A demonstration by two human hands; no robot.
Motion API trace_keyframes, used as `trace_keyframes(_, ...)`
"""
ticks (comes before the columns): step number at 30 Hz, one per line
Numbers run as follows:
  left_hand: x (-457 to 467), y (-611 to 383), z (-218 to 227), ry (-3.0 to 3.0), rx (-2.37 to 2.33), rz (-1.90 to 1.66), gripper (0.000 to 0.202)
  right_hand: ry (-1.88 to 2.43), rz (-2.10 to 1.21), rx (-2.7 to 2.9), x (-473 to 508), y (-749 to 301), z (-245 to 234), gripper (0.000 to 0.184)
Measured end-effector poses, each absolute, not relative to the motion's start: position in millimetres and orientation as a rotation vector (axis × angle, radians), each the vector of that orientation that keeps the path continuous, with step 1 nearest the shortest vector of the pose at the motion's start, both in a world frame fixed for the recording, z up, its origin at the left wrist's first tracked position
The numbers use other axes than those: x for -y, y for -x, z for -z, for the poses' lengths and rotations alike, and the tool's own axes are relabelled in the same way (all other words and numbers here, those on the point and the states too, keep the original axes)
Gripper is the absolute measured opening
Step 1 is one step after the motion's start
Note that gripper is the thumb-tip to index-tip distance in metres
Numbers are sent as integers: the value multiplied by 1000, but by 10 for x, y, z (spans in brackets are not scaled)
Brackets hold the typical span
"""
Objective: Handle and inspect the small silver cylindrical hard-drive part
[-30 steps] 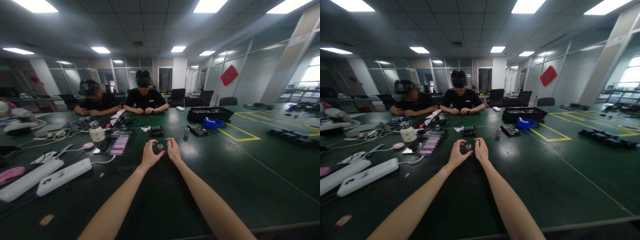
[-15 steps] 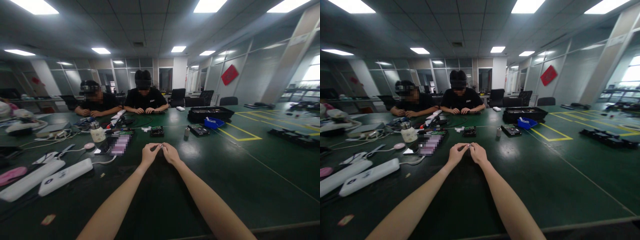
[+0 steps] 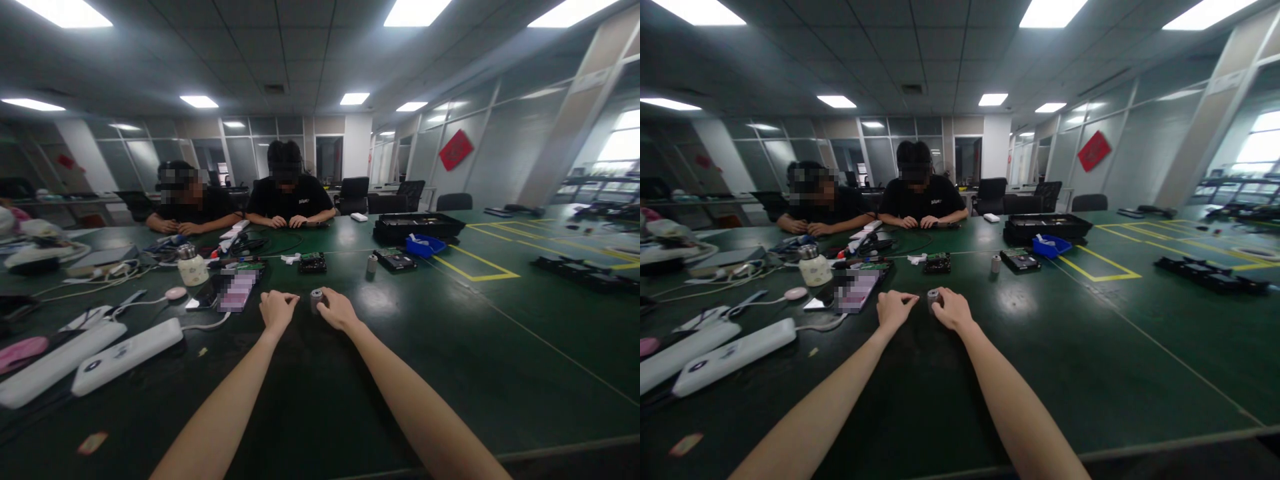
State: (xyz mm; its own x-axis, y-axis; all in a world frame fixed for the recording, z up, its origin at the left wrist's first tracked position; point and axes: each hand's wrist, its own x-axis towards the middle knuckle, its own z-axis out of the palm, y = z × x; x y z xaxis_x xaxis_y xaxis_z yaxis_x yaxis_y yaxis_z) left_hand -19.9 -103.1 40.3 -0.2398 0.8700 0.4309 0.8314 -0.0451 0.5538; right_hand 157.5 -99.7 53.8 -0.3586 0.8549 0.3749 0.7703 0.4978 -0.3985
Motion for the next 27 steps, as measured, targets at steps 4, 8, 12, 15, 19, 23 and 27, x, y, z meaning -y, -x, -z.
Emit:
trace_keyframes(4, 1014, 134, -448, -1926, -2049, -1291, 20, 1307, -202, 2247, 982, -1568, -519, 31)
trace_keyframes(8, 1009, -2, -521, -1978, -1817, -1457, 20, 1300, -190, 2264, 974, -1556, -503, 36)
trace_keyframes(12, 1046, -159, -538, -2033, -1551, -1522, 18, 1336, -171, 2256, 971, -1548, -494, 36)
trace_keyframes(15, 1074, -219, -531, -2007, -1457, -1552, 17, 1344, -165, 2256, 959, -1550, -487, 33)
trace_keyframes(19, 1094, -242, -536, -1944, -1405, -1578, 16, 1344, -165, 2258, 942, -1552, -488, 33)
trace_keyframes(23, 1138, -265, -572, -1894, -1401, -1627, 14, 1317, -178, 2273, 949, -1556, -515, 33)
trace_keyframes(27, 1156, -279, -598, -1892, -1397, -1676, 7, 1296, -197, 2274, 906, -1567, -514, 30)
